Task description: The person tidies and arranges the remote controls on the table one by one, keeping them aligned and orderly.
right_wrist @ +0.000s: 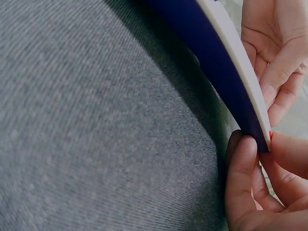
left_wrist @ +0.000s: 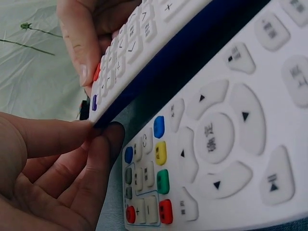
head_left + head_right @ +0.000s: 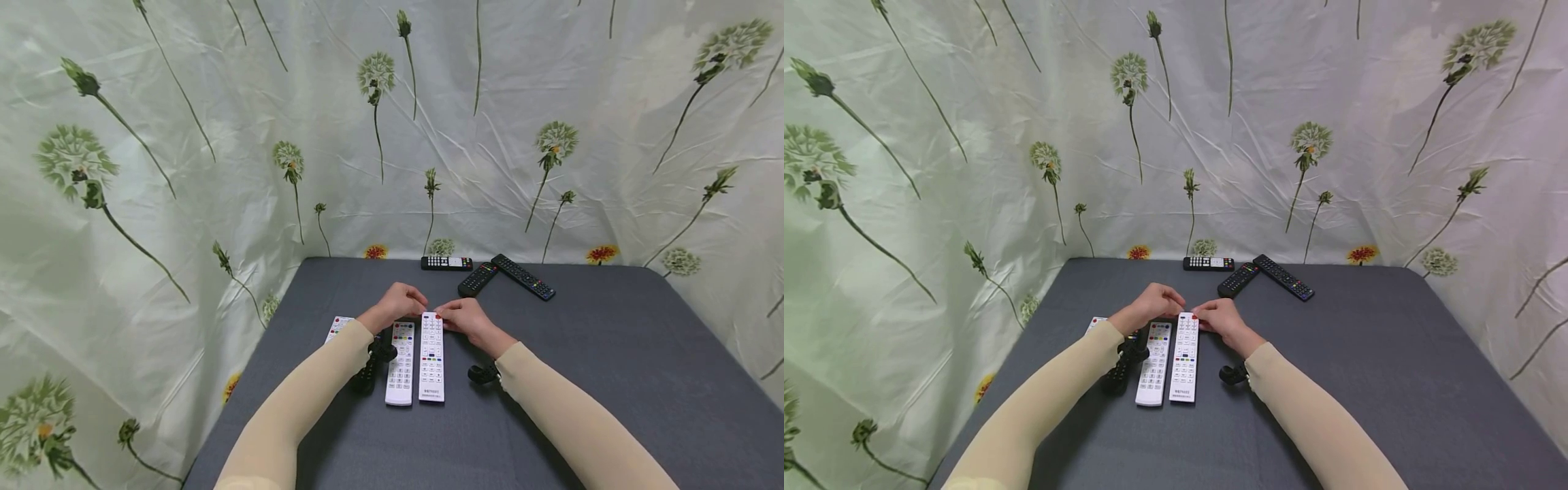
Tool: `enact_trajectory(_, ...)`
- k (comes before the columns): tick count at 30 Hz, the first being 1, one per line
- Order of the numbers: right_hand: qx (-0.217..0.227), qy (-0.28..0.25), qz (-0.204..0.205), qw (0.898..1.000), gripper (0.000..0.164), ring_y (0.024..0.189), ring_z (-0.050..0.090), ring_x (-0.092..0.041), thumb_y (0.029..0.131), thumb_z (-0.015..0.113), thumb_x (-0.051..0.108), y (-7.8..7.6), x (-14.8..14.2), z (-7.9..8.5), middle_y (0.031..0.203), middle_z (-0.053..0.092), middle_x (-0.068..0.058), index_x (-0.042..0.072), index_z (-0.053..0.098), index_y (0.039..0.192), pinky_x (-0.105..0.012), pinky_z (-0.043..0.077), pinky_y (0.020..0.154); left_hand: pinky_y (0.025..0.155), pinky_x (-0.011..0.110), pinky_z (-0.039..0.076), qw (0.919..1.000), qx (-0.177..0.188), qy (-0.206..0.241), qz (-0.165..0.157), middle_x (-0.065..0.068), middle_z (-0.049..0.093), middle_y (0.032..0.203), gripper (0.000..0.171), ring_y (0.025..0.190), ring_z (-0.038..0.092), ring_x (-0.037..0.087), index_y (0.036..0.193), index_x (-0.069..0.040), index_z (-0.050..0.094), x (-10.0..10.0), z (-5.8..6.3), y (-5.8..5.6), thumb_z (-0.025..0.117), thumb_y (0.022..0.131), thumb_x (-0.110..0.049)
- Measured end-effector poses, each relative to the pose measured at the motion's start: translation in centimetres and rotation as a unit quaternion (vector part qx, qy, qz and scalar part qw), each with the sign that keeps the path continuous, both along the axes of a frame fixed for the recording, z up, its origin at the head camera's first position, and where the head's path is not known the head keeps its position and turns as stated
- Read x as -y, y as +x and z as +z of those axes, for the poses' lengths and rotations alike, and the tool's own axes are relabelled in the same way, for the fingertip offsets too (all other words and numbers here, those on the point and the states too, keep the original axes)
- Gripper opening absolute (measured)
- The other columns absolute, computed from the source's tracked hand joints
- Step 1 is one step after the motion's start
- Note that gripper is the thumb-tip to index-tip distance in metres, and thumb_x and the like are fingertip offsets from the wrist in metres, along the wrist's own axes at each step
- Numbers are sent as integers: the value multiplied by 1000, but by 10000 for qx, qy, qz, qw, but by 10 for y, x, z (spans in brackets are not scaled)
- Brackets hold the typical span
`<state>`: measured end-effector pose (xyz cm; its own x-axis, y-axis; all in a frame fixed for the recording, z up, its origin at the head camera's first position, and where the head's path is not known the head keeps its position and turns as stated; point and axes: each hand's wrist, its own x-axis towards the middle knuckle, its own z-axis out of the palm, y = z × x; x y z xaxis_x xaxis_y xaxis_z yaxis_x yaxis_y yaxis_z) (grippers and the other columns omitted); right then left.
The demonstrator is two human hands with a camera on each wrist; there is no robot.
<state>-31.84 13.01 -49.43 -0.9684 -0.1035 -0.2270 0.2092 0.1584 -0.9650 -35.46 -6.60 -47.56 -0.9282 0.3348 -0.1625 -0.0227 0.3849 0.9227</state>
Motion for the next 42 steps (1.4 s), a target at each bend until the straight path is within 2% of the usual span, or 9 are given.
enact_trajectory(8,-380,647,-131,9971,20,78,68,-12,97,68,11,1,3,-1,99,73,-12,-4,76,109,-26,58,67,73,36,60,9999,144,-29,-25,11,71,93,18,81,71,23,104,3,75,-1,-1,-1,73,87,5)
enact_trajectory(14,-661,1143,-260,9909,17,71,66,-14,96,71,13,2,3,-4,93,74,-10,0,78,103,-25,55,62,71,35,58,9994,112,-260,-175,9,72,92,17,80,69,21,103,0,76,-1,-3,0,74,87,3)
enact_trajectory(19,-742,1212,-237,9896,14,72,66,-13,94,72,11,4,3,-8,92,74,-8,1,79,102,-25,56,63,72,32,57,9991,111,-344,-199,8,75,89,18,80,70,19,103,-2,77,0,-5,2,74,86,4)
enact_trajectory(30,-745,1273,-385,9883,10,74,65,-14,94,71,9,8,5,-10,94,72,-8,3,79,99,-25,56,64,72,33,57,9992,209,-333,-15,5,75,88,13,79,70,19,96,-7,80,-2,-8,4,77,85,1)
enact_trajectory(42,-753,1284,-409,9880,10,74,65,-13,93,70,4,9,7,-8,95,72,-8,3,78,99,-26,57,65,75,33,57,9992,191,-308,-170,5,74,92,15,82,70,19,100,-6,79,2,-7,4,76,87,0)
